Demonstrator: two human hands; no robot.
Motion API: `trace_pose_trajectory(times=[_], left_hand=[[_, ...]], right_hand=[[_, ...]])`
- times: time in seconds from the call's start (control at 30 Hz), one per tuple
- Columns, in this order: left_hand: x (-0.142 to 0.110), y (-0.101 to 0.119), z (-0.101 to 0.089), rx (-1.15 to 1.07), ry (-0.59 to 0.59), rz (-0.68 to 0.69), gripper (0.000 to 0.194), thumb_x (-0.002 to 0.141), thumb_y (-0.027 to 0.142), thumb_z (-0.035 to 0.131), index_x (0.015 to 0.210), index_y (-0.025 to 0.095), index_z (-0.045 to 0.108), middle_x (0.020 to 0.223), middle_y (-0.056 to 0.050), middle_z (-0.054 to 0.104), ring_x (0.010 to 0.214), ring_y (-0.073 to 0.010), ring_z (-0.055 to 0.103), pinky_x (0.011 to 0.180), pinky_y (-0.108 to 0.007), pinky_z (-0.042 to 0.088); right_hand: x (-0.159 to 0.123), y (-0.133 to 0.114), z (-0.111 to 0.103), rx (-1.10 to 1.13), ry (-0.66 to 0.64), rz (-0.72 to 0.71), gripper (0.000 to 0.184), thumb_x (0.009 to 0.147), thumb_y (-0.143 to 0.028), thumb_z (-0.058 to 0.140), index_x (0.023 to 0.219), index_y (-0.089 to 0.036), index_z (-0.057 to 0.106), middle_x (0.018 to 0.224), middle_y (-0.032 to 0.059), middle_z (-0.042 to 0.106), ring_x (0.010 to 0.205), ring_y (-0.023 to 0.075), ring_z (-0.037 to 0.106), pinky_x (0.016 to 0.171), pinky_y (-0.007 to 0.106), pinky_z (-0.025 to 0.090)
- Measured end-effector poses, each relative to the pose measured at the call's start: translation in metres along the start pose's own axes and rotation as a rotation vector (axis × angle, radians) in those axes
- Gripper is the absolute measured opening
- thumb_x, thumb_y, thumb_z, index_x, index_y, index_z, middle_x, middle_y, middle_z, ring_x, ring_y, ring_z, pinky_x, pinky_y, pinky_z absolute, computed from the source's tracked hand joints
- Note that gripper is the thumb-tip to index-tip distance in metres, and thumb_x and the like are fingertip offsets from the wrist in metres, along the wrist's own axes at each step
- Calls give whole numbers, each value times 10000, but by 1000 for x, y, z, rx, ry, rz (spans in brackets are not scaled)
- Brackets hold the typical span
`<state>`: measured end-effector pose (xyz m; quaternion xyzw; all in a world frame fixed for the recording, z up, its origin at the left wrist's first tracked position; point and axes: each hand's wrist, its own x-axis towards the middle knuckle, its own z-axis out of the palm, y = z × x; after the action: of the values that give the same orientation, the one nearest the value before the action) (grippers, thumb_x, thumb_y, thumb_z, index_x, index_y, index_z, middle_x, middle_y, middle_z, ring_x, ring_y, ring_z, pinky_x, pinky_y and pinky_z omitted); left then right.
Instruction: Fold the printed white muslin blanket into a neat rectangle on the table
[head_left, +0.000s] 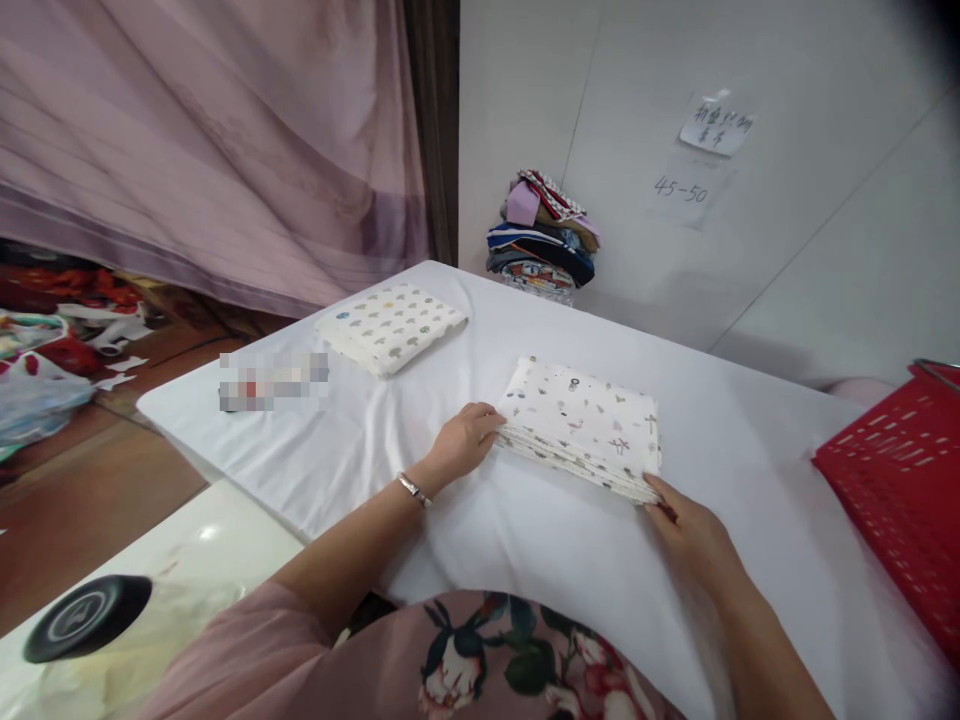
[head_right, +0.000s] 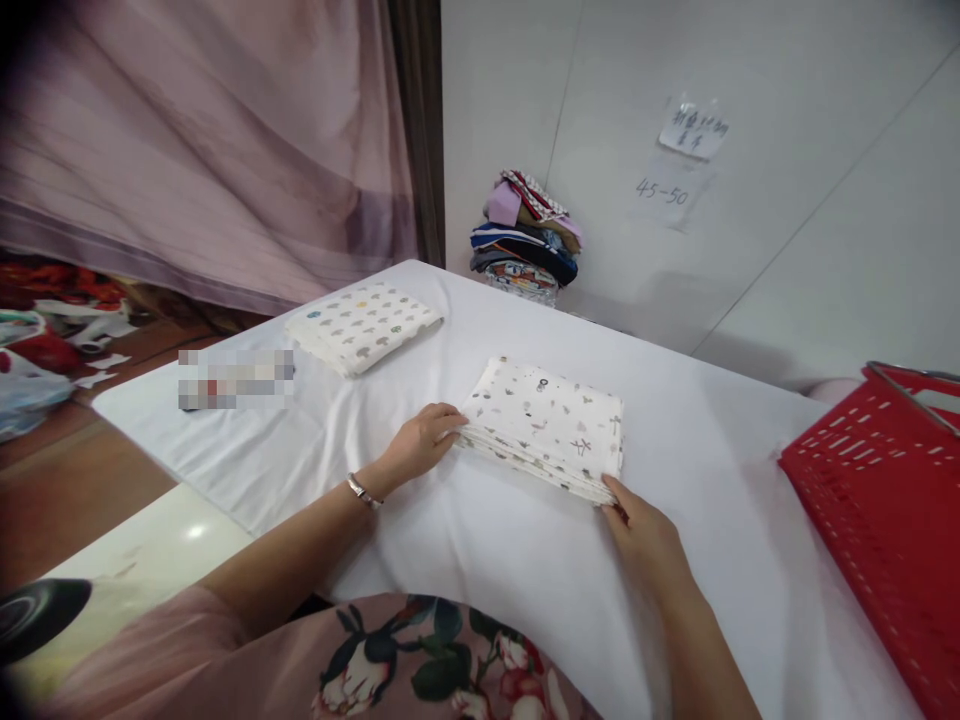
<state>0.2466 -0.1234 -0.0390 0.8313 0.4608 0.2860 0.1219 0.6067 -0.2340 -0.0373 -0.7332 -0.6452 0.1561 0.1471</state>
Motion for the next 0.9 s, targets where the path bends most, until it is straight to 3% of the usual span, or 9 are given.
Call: trace_pose_trajectory(times=[0.27, 0.37, 0.47, 0.6, 0.7, 0.9], left_hand=[[2, -5, 3, -80, -16, -90, 284, 785, 174, 493, 1025, 234, 633, 1082, -27, 594, 972, -174, 559, 830, -306, 484], [4, 1, -5, -61, 22, -22, 301, 797, 216, 518, 1082, 214, 612, 1104, -59, 593, 1028, -203, 524, 867, -359, 469], [9, 10, -8, -43, 18, 103, 298, 831, 245, 516, 1116, 204, 596, 1107, -78, 600, 1044, -217, 510, 872, -396, 452], [20, 21, 1, -40, -35, 182, 260, 878, 249, 465, 1090, 214, 612, 1095, -76, 608, 1031, -210, 517, 873, -394, 430], [29, 27, 9, -18, -79, 198, 256, 898, 245, 423, 1042, 218, 632, 1052, -66, 615, 992, -197, 529, 857, -370, 426], [38, 30, 16, 92, -194, 247, 172, 850, 233, 503, 914, 227, 663, 940, -53, 622, 905, -201, 543, 786, -344, 425]], right_hand=[[0, 0, -7, -20, -27, -17, 446, 824, -425, 428, 1246, -318, 526, 968, -17, 675, 826, 193, 622, 724, 313, 475], [-4, -11, -18, -104, 5, -63, 447, 817, -465, 439, 1240, -338, 514, 928, -12, 646, 704, 165, 594, 653, 299, 462], [-5, -33, -26, -131, 143, -122, 419, 829, -485, 443, 1195, -306, 544, 963, 13, 616, 645, 146, 566, 628, 295, 447], [7, -66, -20, -40, 266, -316, 320, 899, -393, 380, 1011, -242, 639, 972, 52, 617, 854, 181, 577, 714, 283, 445], [25, -83, -7, -11, 210, -405, 308, 915, -319, 359, 936, -243, 656, 965, 50, 624, 937, 186, 548, 754, 287, 441], [48, -92, 12, -110, 61, -424, 210, 883, -248, 446, 908, -224, 653, 943, 37, 606, 915, 177, 524, 751, 279, 408]])
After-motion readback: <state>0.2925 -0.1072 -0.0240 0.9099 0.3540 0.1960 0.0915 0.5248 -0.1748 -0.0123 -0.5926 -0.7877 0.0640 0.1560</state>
